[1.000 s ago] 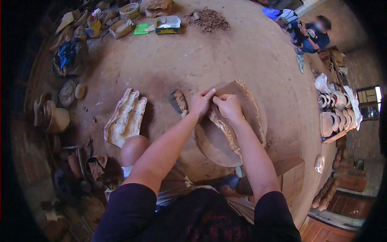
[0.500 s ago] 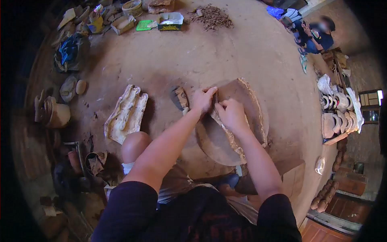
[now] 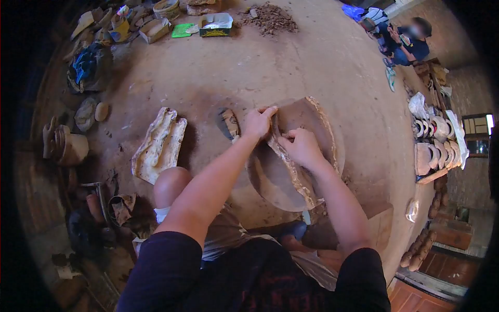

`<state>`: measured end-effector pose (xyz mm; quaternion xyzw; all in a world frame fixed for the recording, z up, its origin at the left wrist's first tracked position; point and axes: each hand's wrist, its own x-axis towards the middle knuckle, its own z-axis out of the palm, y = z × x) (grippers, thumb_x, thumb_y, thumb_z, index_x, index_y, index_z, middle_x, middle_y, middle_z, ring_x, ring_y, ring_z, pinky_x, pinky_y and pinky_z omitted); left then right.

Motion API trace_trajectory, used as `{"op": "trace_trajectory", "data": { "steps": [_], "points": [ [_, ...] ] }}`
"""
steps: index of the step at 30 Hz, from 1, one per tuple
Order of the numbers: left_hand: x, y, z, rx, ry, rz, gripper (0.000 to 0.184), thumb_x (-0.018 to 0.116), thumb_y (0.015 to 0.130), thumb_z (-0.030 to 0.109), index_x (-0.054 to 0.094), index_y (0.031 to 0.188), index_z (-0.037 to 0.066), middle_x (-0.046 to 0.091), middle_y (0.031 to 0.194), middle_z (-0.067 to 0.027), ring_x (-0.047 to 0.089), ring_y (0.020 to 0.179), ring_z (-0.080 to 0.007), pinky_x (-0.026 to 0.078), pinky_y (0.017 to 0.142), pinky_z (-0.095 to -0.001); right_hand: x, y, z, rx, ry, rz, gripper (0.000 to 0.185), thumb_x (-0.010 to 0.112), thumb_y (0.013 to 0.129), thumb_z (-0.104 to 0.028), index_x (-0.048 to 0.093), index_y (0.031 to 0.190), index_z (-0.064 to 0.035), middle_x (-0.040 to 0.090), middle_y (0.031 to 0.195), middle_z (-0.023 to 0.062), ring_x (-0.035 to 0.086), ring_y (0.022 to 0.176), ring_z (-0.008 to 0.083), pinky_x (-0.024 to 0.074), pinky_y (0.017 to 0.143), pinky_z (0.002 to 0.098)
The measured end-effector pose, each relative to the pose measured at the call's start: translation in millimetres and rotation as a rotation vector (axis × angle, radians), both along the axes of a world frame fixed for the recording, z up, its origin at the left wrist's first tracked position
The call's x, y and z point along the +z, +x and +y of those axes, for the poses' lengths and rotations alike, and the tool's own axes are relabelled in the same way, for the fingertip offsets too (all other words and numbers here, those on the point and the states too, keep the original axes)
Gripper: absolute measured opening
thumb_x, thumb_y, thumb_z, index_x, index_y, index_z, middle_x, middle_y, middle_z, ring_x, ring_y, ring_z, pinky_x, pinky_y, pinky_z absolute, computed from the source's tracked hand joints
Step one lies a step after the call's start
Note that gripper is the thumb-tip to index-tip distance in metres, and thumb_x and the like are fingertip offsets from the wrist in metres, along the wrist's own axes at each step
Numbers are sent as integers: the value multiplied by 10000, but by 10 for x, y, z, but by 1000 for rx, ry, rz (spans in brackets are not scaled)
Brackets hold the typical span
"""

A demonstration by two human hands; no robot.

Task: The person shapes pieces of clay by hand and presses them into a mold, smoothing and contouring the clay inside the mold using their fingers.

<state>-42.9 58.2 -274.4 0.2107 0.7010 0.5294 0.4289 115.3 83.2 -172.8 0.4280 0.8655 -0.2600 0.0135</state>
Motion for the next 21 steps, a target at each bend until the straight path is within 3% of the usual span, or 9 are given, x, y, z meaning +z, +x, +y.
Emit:
{"op": "trace_trajectory", "data": {
  "steps": [3,6,9,15,18,21],
  "points": [
    [-7,-24,39,-17,13,70,500,708,864,457,782,1069,7,771,911,-137,715,850,-237,531,803,-355,97,-28,50,-81,-134,-26,298,698,881,-283,776,933,-1,695,942,255,674,878,418,533,801,478],
    [-13,-37,12,-38,-7,93,501,702,865,459,783,1068,8,771,905,-149,720,844,-236,531,801,-353,-61,100,-24,97,157,43,304,701,868,-290,778,936,-4,717,887,248,699,835,403,548,788,468],
    [142,-43,-4,-41,-22,12,504,701,864,455,782,1067,1,772,917,-164,721,846,-238,529,808,-350,-81,152,-97,87,185,57,305,697,868,-287,776,933,0,718,876,248,702,836,400,549,787,471],
    [-32,-13,45,-23,29,20,500,704,866,434,775,1060,-21,772,923,-161,717,850,-228,527,820,-345,89,147,79,-10,-165,-81,316,695,891,-309,781,962,-13,692,939,232,681,903,403,538,816,486],
    [102,-18,-8,-6,26,38,481,700,873,420,777,1057,-18,773,924,-160,718,860,-228,527,829,-344,4,273,-58,95,140,-74,318,700,880,-318,783,966,-23,723,874,221,705,867,390,550,813,467],
    [104,-13,-12,-4,64,35,477,684,869,444,784,1051,15,766,924,-179,725,883,-264,523,841,-371,18,328,-131,75,155,-17,323,692,885,-325,782,961,-25,726,885,221,703,877,386,548,814,467]
  ]
}}
